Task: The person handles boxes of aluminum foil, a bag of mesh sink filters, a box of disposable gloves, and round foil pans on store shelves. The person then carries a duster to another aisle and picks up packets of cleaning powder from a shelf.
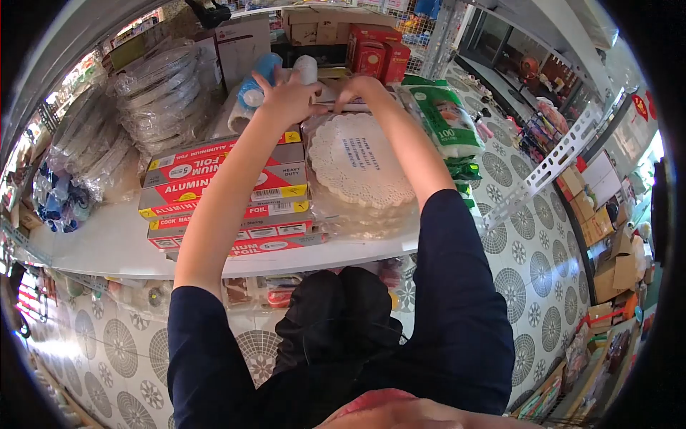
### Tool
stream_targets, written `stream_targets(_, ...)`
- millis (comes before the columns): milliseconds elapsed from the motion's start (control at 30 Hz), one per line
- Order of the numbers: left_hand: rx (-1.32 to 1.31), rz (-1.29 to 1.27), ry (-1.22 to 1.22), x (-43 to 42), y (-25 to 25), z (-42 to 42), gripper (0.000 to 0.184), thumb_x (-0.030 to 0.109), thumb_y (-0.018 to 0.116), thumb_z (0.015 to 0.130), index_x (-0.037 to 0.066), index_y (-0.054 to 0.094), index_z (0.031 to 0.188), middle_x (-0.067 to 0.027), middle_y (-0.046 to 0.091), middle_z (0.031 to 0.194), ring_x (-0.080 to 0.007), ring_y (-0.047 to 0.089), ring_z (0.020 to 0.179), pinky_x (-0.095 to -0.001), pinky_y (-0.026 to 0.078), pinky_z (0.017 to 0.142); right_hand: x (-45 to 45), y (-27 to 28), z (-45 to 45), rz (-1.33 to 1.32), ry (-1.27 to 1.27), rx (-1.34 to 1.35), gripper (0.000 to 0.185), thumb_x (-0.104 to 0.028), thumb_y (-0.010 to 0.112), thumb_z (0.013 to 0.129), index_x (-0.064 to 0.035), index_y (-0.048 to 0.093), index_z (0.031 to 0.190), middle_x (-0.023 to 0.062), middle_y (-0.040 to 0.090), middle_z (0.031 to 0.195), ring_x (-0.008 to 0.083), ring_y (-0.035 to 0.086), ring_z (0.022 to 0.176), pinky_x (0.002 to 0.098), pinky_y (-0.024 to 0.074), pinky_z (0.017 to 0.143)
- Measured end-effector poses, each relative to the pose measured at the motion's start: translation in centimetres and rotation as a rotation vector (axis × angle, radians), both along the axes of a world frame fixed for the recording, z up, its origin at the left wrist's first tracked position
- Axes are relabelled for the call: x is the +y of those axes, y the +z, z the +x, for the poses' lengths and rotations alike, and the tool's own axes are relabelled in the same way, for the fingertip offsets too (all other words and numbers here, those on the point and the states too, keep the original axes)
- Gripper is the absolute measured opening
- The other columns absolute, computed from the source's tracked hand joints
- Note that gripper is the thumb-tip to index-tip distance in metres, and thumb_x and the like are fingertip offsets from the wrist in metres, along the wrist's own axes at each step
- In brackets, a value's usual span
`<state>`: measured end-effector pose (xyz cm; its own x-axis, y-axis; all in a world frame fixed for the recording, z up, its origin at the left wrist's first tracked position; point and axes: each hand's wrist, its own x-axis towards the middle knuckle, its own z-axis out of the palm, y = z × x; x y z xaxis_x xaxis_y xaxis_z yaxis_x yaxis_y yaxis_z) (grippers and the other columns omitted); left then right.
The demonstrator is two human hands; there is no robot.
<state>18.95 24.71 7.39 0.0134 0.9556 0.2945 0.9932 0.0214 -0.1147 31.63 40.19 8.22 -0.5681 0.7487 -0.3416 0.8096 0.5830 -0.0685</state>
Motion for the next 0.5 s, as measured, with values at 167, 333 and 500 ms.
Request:
stream_targets(167, 0.02, 0.064, 0.054, 1.8, -1.7, -2.0, 0.045, 0.035, 0.055, 0.09, 0.026, 0.042, 0.133, -0.0161, 0.056, 0.118, -0.0368, 0.054, 0.113, -0.0824, 0.014, 0.09, 1.6, -0.6, -1.3, 0.382, 0.112, -0.003, 0.111, -0.034, 0.084, 0.052, -0.0328, 0.025, 0.146, 0.0149, 0.033, 0.147, 0.036, 0.032, 0.134, 0.0608, 0.0242, 0.107)
stream_targets(333, -0.267, 0.116, 0.069, -0.3, 0.3, -3.1, 0.045, 0.023, 0.055, 0.09, 0.024, 0.039, 0.132, -0.019, 0.062, 0.099, -0.0362, 0.058, 0.107, -0.0714, 0.033, 0.09, 0.3, 2.7, -0.2, 1.006, 0.252, -0.082, 0.11, -0.032, 0.085, 0.05, -0.0358, 0.029, 0.144, 0.0125, 0.032, 0.147, 0.0371, 0.024, 0.137, 0.0722, 0.0089, 0.105)
stream_targets(500, -0.253, 0.238, -0.154, 0.0, -2.1, -4.2, 0.047, 0.017, 0.057, 0.087, 0.024, 0.042, 0.131, -0.0263, 0.056, 0.107, -0.0409, 0.055, 0.11, -0.0486, 0.047, 0.088, -8.1, 8.6, 3.2, 1.217, 0.245, 0.056, 0.096, -0.019, 0.076, 0.067, -0.0265, 0.024, 0.147, 0.0125, 0.031, 0.146, 0.0309, 0.032, 0.134, 0.0539, 0.0241, 0.108)
